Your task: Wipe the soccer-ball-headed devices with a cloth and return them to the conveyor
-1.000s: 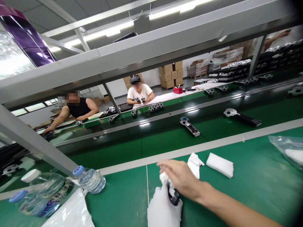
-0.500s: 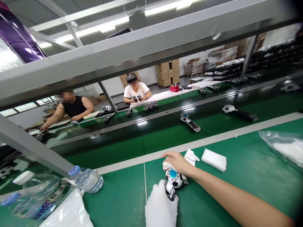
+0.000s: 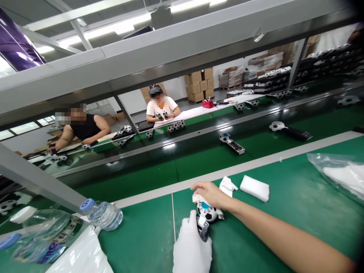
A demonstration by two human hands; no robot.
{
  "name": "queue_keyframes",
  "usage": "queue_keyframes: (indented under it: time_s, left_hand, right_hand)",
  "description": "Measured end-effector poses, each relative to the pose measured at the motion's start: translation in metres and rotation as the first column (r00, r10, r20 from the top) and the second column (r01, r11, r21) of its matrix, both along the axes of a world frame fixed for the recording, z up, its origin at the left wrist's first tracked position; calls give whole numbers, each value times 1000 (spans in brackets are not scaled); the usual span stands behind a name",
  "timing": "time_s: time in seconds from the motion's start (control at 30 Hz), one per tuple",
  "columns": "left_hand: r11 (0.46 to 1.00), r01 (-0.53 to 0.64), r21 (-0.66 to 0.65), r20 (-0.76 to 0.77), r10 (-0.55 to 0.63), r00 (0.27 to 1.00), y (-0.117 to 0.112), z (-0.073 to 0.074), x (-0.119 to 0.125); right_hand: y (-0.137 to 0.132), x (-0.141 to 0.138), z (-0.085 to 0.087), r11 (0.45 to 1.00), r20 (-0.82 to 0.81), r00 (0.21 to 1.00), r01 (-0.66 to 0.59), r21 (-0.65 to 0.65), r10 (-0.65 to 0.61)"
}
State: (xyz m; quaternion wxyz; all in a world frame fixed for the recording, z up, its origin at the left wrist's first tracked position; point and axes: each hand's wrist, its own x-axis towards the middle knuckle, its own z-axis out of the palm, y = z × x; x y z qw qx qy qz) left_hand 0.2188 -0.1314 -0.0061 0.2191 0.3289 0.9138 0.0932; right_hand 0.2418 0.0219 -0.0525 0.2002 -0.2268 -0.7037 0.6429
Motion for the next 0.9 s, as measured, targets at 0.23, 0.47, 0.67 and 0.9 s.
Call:
queue_keyframes:
  time_s: [0.23,0.47,0.67,0.9]
  left_hand:
    - [988,-113,102,61,107,992,-6,-15,-13]
    - [985,-60,163,8,59,998,-11,-27,-17]
    - [993,-9,116,27,6,1000,-13,-24,-18]
    - [991,-9,136,20,6,1000,-12,-24,-20]
  right_hand:
    - [14,6,-9,854,-101,924,294,-430,-369]
    - [-2,20,17,778,-155,895,264,-569,-418]
    - [-14,23,26,753,-156,906,221,-620,-395]
    - [-37,61,-4,896,-104,920,336,-289,-378]
